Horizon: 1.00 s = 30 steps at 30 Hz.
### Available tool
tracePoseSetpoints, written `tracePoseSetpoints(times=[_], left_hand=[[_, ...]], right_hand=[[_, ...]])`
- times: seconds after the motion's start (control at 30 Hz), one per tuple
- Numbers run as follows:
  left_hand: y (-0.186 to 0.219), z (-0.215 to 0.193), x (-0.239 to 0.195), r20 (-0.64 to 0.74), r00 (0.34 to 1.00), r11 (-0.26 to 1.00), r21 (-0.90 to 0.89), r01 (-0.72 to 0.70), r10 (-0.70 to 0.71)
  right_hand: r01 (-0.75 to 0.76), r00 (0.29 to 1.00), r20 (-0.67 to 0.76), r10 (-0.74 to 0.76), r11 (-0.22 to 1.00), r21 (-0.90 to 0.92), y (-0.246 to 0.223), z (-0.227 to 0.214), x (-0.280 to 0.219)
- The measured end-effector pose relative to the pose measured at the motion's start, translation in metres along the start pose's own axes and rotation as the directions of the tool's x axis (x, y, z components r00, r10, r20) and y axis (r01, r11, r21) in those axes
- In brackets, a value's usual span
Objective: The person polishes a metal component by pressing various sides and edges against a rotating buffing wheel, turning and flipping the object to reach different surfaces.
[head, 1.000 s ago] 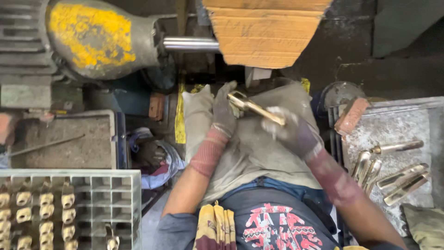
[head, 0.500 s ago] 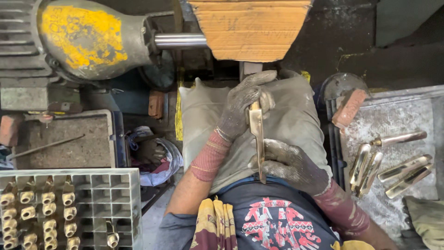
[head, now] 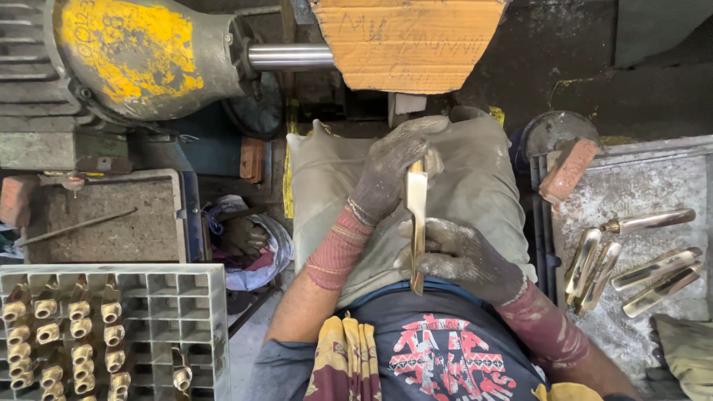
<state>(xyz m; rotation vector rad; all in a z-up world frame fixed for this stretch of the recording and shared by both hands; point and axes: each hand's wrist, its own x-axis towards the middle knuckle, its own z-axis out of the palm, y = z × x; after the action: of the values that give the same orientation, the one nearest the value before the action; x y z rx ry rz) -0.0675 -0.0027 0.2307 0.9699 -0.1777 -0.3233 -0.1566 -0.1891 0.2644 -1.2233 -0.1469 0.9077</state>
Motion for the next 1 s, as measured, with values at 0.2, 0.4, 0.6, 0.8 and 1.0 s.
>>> tracePoseSetpoints(times=[0.2,0.4,0.6,0.8,1.0], left_hand=[[-0.058,-0.043,0.004,-0.324,0.886,0.943,-0.125,0.309,-0.333],[-0.141,-0.120,0.050,-0.366,0.717,0.797,-0.393,0.458,-0.593],[-0.195,-0.153,0.074,-0.185,0.707,0.595,-0.704,0.389,-0.682],[-0.224,-0.156,0.083,-0.361,0.766,0.685,-0.714,0.140,-0.532],[-0.220,-0.150,0.086,-0.558,0.658,0.787,-0.611,0.087,-0.506]], right_hand=[[-0.099,0.995,0.042,0.089,0.886,0.454,0.008,-0.013,0.031],[-0.126,0.957,-0.149,0.247,0.822,0.555,0.033,-0.044,0.088],[-0.113,0.962,-0.123,0.246,0.763,0.637,0.048,-0.073,0.128],[-0.068,0.985,-0.064,0.160,0.699,0.712,0.056,-0.082,0.136],[-0.028,0.969,-0.160,0.187,0.729,0.683,0.058,-0.086,0.140]])
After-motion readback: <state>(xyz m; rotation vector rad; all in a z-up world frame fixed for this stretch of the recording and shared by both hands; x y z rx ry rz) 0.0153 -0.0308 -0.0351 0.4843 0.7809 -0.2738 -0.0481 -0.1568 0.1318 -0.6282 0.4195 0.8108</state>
